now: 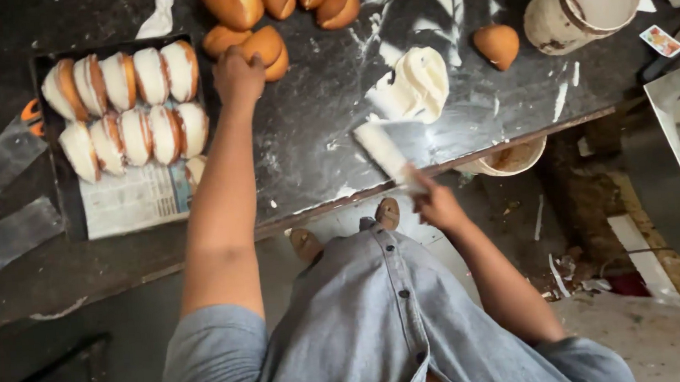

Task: The person applies cream onto halved buns using a spatula, arranges them in a tray, retrieves colorful toppings from a drawer, and sprinkles them onto the cream-coated buns before frosting additional buns.

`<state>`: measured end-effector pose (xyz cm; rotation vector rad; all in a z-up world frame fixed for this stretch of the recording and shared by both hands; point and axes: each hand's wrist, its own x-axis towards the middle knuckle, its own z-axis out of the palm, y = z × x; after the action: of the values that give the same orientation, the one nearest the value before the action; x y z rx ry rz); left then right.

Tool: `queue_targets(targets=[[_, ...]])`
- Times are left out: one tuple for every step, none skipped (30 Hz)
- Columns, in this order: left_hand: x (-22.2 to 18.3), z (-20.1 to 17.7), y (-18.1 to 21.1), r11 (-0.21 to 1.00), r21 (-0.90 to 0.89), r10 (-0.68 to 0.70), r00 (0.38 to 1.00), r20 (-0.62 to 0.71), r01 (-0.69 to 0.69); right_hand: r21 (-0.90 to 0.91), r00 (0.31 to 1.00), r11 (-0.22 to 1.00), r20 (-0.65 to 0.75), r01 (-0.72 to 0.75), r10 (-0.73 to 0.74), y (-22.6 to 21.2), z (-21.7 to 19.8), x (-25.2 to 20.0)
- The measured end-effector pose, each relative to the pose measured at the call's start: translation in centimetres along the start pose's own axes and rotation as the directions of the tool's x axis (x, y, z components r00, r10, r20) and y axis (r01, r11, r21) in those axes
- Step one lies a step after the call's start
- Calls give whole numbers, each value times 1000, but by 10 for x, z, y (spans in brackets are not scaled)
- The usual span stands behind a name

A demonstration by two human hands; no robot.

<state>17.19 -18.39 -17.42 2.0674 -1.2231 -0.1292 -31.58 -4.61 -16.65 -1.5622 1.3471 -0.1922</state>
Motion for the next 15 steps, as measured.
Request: queue_targets(targets=[[5, 9, -6, 1000, 2, -31, 999, 9, 31, 57, 992, 998, -121, -38, 45, 8, -15, -9], [8, 19, -12, 998, 4, -63, 998, 19, 63, 118, 966, 991, -238, -69, 96, 18, -32, -17], [7, 26, -20, 998, -4, -56, 998, 11, 56, 23, 932, 999, -359, -35, 41, 30, -51, -24], [5, 33, -27, 999, -13, -49, 999, 3, 49, -78, 884, 997, -468, -13, -25, 41, -63, -26], [5, 37, -32, 999, -21, -41, 999, -9, 41, -83, 889, 995, -457, -63, 18, 49, -67, -22], [1, 41, -35, 997, -68, -24, 1000, -20, 23, -88, 893, 990, -446, -113, 62, 56, -73, -16], [-3, 43, -36, 993, -115, -10, 999, -37, 6, -98, 896, 983, -433, -157, 100, 58, -79, -6], [-8, 43, -34, 987, -161, 3, 998, -55, -11, -314, 911, 947, -406, -68, -69, 55, -74, 10], [-15, 43, -29, 984, -174, -49, 997, -67, 37, -512, 913, 859, -336, 29, -231, 47, -68, 26], [-24, 44, -21, 979, -187, -100, 992, -78, 84, -512, 915, 854, -296, 90, -274, 35, -63, 34], [-26, 44, -12, 971, -203, -145, 985, -89, 125, -509, 912, 848, -262, 148, -317, 18, -55, 43], [-24, 43, -4, 958, -246, -164, 985, -50, 147, -373, 976, 924, -158, 79, -147, 0, -56, 49], [-28, 44, 4, 941, -288, -187, 982, -8, 177, -245, 1000, 969, -17, -18, 14, -15, -62, 53], [-31, 42, 9, 922, -328, -209, 977, 34, 209, -132, 977, 982, 145, -137, 156, -26, -67, 54], [-35, 37, 12, 884, -330, -295, 943, 155, 331, -106, 967, 988, 221, -109, 130, -29, -74, 51]])
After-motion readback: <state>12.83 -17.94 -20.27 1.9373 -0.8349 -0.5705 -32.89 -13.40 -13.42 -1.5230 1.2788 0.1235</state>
